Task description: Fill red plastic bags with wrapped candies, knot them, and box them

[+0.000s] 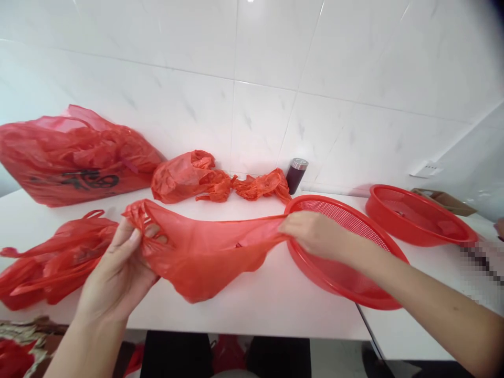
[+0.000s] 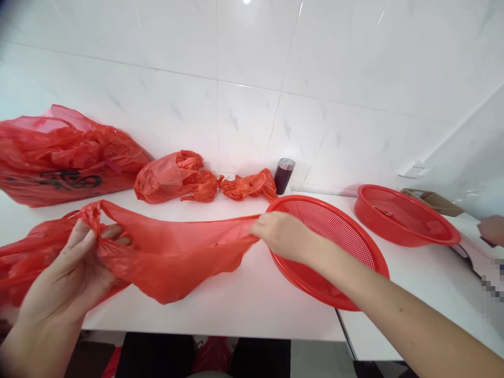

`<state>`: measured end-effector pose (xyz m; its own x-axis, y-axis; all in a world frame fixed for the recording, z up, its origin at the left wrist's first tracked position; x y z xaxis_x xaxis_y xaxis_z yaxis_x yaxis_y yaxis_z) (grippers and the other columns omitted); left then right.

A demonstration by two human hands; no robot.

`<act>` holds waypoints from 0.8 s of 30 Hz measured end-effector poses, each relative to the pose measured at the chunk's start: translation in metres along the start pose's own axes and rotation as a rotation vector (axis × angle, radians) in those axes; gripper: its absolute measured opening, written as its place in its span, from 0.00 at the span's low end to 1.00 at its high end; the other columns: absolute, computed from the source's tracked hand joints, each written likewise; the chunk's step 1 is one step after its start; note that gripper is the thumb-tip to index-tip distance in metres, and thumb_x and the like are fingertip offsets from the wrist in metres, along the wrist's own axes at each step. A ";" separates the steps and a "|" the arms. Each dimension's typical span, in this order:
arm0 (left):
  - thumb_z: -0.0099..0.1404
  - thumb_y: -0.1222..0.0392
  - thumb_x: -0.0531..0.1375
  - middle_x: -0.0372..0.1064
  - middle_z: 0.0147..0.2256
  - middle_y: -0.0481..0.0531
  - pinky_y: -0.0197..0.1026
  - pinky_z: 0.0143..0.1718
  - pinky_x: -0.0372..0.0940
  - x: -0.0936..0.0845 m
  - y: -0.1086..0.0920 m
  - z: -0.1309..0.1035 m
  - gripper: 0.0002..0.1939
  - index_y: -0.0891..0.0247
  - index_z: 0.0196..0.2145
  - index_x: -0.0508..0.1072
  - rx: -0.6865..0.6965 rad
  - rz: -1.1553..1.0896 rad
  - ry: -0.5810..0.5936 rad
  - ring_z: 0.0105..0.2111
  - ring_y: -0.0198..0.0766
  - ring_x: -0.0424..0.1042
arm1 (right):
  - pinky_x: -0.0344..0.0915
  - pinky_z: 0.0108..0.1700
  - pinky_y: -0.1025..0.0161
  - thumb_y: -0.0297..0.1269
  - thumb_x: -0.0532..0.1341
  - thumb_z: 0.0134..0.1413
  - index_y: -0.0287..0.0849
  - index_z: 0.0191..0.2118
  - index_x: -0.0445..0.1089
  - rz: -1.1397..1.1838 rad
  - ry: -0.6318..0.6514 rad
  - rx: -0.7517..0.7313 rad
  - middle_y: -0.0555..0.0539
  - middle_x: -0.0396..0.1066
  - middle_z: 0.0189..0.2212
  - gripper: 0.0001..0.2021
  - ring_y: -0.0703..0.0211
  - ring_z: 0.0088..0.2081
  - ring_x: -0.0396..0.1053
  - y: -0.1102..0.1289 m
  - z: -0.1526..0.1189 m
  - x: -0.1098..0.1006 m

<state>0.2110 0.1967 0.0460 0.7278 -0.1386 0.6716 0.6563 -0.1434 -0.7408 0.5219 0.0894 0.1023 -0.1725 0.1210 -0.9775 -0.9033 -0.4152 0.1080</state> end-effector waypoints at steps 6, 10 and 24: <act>0.57 0.64 0.67 0.75 0.30 0.45 0.29 0.28 0.69 0.014 -0.013 0.009 0.17 0.57 0.45 0.76 0.106 0.196 0.005 0.26 0.30 0.70 | 0.69 0.42 0.59 0.37 0.57 0.58 0.50 0.40 0.75 0.293 -0.146 0.294 0.51 0.76 0.40 0.10 0.56 0.40 0.73 -0.010 -0.002 -0.053; 0.55 0.60 0.69 0.74 0.29 0.46 0.30 0.33 0.68 0.011 -0.022 0.008 0.09 0.62 0.36 0.79 0.078 0.490 0.108 0.30 0.32 0.71 | 0.68 0.38 0.60 0.42 0.58 0.58 0.49 0.39 0.75 0.298 -0.165 0.390 0.49 0.76 0.41 0.09 0.56 0.38 0.73 -0.008 -0.005 -0.071; 0.61 0.55 0.65 0.74 0.39 0.52 0.49 0.45 0.66 0.091 0.006 -0.027 0.36 0.49 0.64 0.56 -0.131 0.442 0.817 0.41 0.43 0.73 | 0.71 0.34 0.60 0.46 0.65 0.51 0.52 0.40 0.73 0.527 -0.662 0.459 0.49 0.75 0.35 0.11 0.55 0.34 0.73 0.032 0.008 -0.073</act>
<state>0.2759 0.1571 0.1032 0.5079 -0.8450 0.1674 0.2892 -0.0158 -0.9571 0.5019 0.0746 0.1788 -0.6598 0.5627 -0.4980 -0.6879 -0.1856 0.7017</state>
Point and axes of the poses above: each hand's wrist, its own z-axis towards the middle knuckle, its own x-axis out of the palm, y = z × x, the point moved 3 cm from there along z, towards the middle knuckle
